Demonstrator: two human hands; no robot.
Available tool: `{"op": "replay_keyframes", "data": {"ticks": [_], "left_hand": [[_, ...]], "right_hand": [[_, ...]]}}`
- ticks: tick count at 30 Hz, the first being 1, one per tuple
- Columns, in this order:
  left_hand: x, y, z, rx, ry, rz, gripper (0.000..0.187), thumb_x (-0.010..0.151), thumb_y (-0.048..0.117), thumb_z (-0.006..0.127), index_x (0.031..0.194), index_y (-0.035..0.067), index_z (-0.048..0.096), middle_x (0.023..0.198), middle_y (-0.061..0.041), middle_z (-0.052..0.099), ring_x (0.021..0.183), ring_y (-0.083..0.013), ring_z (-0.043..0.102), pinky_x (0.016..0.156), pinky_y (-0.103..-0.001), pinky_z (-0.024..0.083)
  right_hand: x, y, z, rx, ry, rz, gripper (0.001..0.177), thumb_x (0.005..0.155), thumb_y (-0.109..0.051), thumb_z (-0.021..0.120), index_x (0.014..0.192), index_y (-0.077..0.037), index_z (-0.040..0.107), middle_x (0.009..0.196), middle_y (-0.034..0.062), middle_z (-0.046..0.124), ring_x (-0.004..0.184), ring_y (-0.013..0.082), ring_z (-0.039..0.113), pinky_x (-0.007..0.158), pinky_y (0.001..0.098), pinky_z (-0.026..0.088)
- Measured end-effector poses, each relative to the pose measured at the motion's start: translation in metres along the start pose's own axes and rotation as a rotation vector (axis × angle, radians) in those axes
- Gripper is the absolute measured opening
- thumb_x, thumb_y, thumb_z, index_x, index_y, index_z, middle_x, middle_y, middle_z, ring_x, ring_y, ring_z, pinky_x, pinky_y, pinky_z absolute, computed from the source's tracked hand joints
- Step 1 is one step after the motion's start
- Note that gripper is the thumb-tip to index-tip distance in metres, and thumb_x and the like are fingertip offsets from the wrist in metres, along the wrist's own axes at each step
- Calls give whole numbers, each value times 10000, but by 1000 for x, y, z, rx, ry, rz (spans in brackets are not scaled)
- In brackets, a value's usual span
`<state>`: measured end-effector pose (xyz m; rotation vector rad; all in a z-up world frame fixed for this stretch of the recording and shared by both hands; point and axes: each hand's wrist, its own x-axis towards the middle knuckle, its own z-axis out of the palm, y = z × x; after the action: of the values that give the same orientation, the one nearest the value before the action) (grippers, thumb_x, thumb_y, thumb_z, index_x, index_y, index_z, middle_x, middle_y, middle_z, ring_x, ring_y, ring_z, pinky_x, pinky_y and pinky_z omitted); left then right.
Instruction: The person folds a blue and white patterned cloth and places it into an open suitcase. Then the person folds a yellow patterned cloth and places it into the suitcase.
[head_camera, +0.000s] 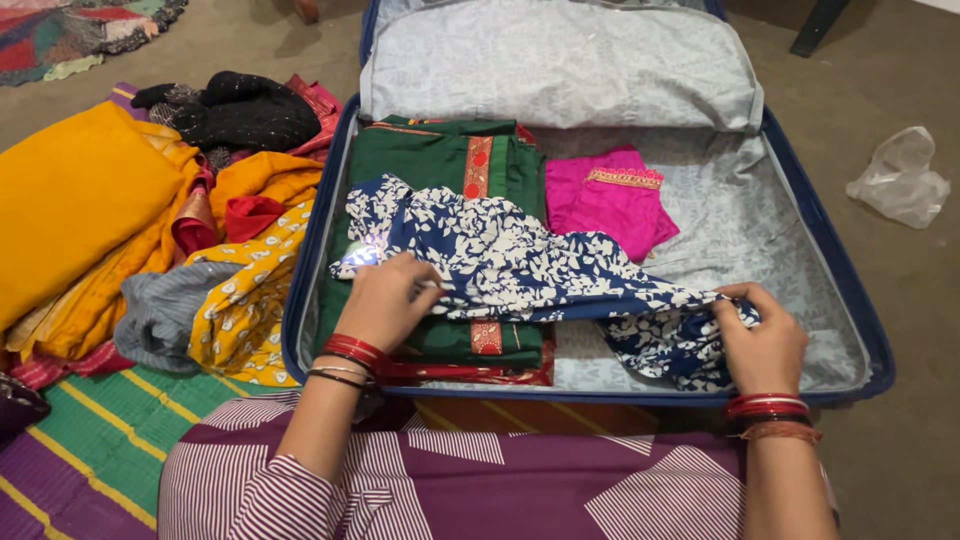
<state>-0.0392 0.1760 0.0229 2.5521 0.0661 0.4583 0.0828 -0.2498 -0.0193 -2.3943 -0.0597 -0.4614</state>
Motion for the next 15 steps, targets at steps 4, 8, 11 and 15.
{"op": "replay_keyframes", "data": {"ticks": [4, 8, 11, 15], "left_hand": [[3, 4, 3, 80, 370, -44, 87, 851, 189, 738, 896, 127, 697, 888, -78, 673, 874, -336, 661, 807, -455, 464], [4, 5, 14, 261, 549, -35, 77, 796, 168, 759, 829, 136, 697, 918, -109, 660, 881, -373, 649, 752, -482, 474], [4, 3, 24, 69, 327, -340, 92, 900, 172, 711, 966, 112, 688, 1049, -165, 618, 888, -396, 637, 762, -496, 501], [7, 8, 28, 186, 212, -356, 240, 830, 39, 616, 1033, 137, 698, 1060, -146, 643, 1002, -385, 634, 868, -504, 492]], "right_hand": [[-4, -2, -2, 51, 39, -32, 160, 940, -248, 742, 1053, -139, 766, 905, 169, 733, 865, 330, 719, 780, 411, 525], [-8, -8, -3, 84, 62, -89, 149, 933, -212, 742, 1056, -130, 759, 910, 155, 733, 875, 314, 726, 786, 401, 528], [-10, -12, -4, 77, 63, -105, 150, 922, -197, 742, 1052, -125, 762, 937, 150, 740, 895, 314, 722, 791, 401, 531], [-13, -18, -7, 95, 90, -161, 145, 938, -181, 730, 1061, -108, 756, 993, 149, 742, 950, 313, 720, 840, 399, 534]]}}
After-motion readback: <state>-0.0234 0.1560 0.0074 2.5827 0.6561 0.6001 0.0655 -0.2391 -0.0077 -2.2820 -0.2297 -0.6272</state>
